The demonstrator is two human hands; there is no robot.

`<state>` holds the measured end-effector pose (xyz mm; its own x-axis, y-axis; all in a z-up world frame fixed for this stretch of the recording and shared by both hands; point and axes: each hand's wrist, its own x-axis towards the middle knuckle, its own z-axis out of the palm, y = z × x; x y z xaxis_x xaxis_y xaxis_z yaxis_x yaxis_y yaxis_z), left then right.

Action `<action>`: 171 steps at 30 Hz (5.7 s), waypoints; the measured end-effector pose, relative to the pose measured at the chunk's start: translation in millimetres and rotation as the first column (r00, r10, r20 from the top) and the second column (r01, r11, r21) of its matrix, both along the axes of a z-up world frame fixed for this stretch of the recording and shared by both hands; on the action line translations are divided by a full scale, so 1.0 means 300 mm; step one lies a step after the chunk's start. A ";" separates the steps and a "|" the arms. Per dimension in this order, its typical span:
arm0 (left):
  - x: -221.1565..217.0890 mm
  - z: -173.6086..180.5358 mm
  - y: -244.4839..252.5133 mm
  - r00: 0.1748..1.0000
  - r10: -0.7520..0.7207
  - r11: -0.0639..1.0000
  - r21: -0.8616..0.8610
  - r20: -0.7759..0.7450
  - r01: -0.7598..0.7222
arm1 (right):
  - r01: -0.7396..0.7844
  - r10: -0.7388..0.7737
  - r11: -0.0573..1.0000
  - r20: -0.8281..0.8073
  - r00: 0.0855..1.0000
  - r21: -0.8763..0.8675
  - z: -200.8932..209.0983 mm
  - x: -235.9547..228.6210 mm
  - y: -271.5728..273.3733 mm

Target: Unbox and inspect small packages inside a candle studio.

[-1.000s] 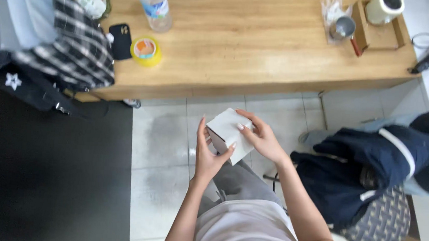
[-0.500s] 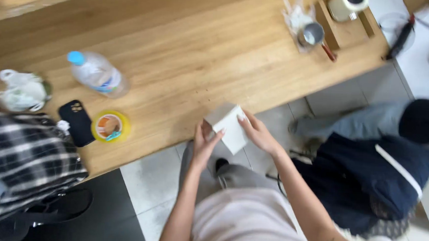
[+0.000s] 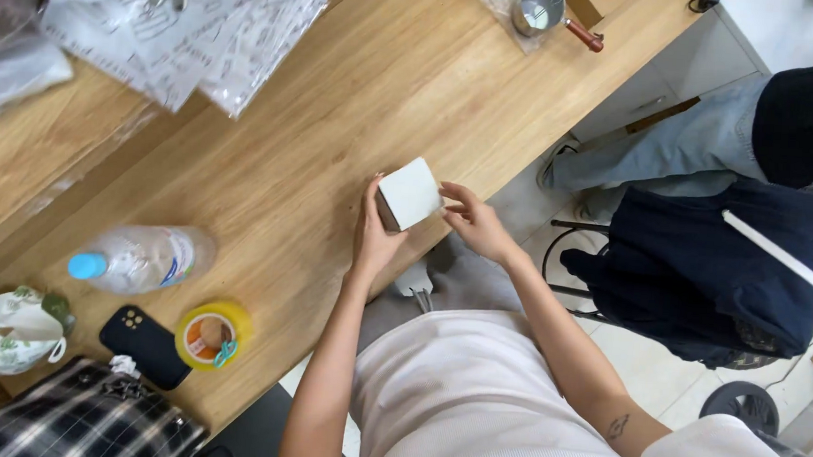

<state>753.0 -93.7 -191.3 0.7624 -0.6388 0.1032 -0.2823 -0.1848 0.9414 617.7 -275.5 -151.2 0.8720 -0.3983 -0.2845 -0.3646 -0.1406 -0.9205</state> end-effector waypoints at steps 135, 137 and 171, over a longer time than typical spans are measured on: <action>0.021 0.079 -0.105 0.947 -0.240 0.889 0.440 0.211 0.127 | -0.143 0.194 0.810 0.029 0.981 -0.569 0.082 0.021 -0.081; 0.015 0.051 -0.094 0.945 -0.239 0.892 0.435 0.222 0.123 | -0.123 0.159 0.811 0.013 0.987 -0.571 0.066 0.002 -0.074; 0.160 0.125 -0.101 0.936 -0.150 0.908 0.420 0.318 0.003 | 0.064 -0.178 0.896 0.223 0.959 0.439 0.378 0.122 -0.238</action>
<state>800.8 -124.0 -153.9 0.6755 -0.7347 0.0617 -0.5956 -0.4945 0.6331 654.2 -346.9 -38.0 0.8894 -0.3962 -0.2281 -0.1027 0.3130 -0.9442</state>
